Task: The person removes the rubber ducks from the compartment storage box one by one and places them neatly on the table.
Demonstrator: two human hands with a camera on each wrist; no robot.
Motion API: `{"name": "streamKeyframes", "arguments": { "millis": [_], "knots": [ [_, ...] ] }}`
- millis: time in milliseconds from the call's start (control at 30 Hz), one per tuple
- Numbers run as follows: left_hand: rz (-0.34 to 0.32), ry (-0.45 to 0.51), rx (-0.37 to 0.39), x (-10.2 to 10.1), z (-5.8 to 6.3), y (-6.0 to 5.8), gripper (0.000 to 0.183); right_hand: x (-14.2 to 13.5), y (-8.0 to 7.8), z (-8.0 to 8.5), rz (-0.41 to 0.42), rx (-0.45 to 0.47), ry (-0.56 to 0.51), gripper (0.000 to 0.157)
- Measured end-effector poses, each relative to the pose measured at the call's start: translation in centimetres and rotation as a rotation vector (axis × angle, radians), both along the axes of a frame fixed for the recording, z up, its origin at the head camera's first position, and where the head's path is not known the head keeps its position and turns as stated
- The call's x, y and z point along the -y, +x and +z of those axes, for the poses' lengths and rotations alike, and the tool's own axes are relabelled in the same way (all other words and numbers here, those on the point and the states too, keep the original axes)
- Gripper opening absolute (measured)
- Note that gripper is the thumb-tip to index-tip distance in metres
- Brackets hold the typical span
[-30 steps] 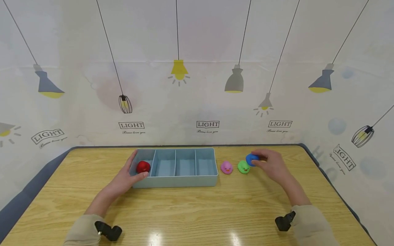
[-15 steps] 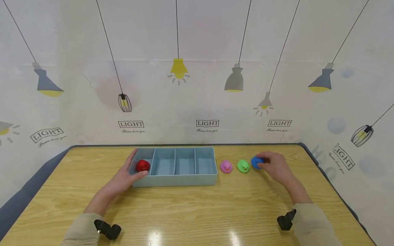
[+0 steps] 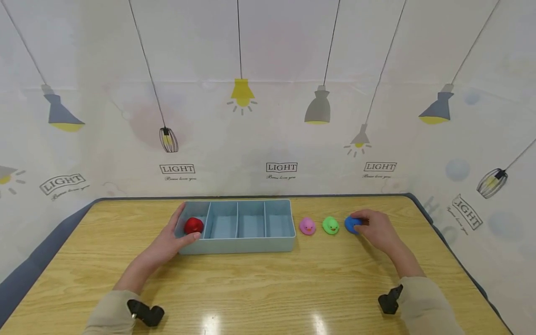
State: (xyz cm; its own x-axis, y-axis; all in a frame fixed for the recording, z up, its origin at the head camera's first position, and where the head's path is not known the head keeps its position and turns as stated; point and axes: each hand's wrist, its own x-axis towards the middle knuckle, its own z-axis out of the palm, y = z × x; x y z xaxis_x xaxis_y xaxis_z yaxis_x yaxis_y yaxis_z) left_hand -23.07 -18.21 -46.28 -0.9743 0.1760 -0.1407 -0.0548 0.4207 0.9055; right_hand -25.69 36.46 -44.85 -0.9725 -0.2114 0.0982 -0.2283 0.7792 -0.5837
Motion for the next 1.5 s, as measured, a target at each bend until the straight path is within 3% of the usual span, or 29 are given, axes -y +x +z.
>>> {"name": "streamKeyframes", "arguments": {
  "millis": [367, 600, 767, 1033, 1267, 1500],
  "knots": [
    [0.009, -0.006, 0.001, 0.4, -0.1, 0.1, 0.106, 0.4, -0.4, 0.7, 0.004, 0.023, -0.022, 0.042],
    [0.013, 0.0, 0.011, 0.5, 0.0, 0.2, 0.106, 1.5, -0.5, 3.1, -0.011, -0.015, -0.125, 0.047],
    [0.018, 0.01, 0.018, 0.6, 0.0, 0.3, 0.105, 3.7, -0.6, 5.0, 0.028, 0.009, -0.178, 0.049],
    [0.007, 0.006, 0.001, 0.7, -0.2, 0.3, 0.107, 8.3, -0.6, 6.4, 0.1, 0.037, -0.297, 0.043],
    [0.004, 0.004, -0.007, 0.4, -0.1, 0.2, 0.105, 12.2, -0.8, 6.4, 0.228, 0.023, -0.352, 0.041],
    [0.004, 0.013, -0.005, 0.0, 0.1, 0.2, 0.104, 15.9, -1.2, 5.5, 0.282, 0.039, -0.408, 0.041]
  ]
}}
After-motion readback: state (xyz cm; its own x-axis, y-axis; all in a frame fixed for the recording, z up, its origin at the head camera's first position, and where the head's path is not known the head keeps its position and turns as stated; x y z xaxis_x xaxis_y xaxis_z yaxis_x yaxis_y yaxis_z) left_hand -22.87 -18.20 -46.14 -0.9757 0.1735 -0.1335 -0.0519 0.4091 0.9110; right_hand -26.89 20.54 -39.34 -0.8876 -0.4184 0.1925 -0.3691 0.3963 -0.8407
